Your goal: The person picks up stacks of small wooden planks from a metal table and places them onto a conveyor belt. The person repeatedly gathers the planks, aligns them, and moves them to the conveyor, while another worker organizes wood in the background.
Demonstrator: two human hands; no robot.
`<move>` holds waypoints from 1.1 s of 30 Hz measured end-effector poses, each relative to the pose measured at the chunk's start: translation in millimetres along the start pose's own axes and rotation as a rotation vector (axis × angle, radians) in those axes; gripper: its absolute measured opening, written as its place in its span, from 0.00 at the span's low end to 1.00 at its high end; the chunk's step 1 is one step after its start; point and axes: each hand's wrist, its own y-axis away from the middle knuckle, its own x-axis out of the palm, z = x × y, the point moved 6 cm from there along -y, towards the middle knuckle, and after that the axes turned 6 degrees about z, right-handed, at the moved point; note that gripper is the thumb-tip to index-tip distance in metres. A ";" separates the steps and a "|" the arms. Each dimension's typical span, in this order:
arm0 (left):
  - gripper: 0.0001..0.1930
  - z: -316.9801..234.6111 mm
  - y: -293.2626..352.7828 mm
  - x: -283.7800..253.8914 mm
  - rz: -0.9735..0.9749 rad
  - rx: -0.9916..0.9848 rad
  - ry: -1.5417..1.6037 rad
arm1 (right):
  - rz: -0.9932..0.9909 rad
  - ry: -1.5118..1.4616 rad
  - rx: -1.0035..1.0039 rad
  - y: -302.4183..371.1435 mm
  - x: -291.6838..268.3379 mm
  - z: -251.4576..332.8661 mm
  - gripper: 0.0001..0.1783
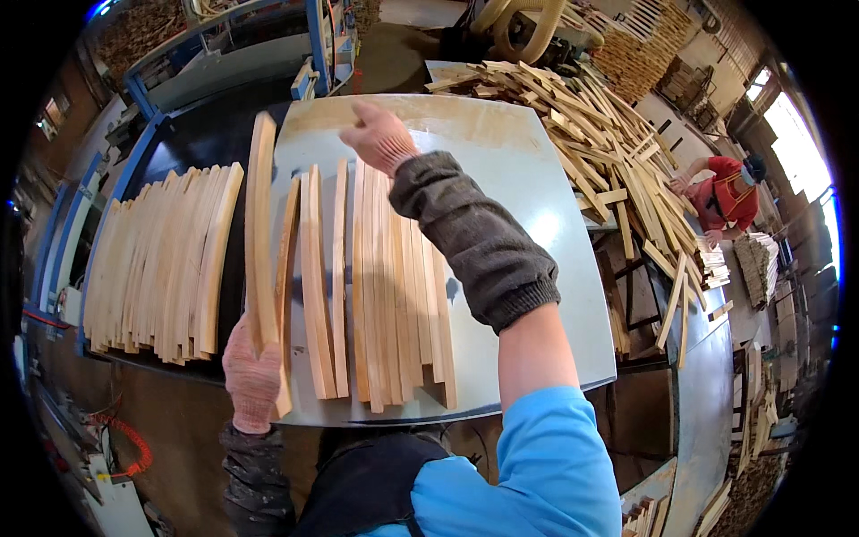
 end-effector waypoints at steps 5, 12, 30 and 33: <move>0.26 80.0 8.9 3.0 0.120 -0.280 0.037 | 0.011 0.052 0.143 23.3 23.6 -103.3 0.24; 0.25 90.2 5.5 -1.7 0.249 -0.311 0.029 | 0.189 0.444 0.223 28.7 57.3 -106.0 0.36; 0.50 -20.2 39.5 36.9 0.289 0.225 -0.280 | 0.349 0.725 0.173 5.1 77.8 -100.2 0.20; 0.61 -55.0 63.0 97.6 0.576 0.256 -0.333 | 0.323 0.714 0.154 0.9 78.2 -100.1 0.21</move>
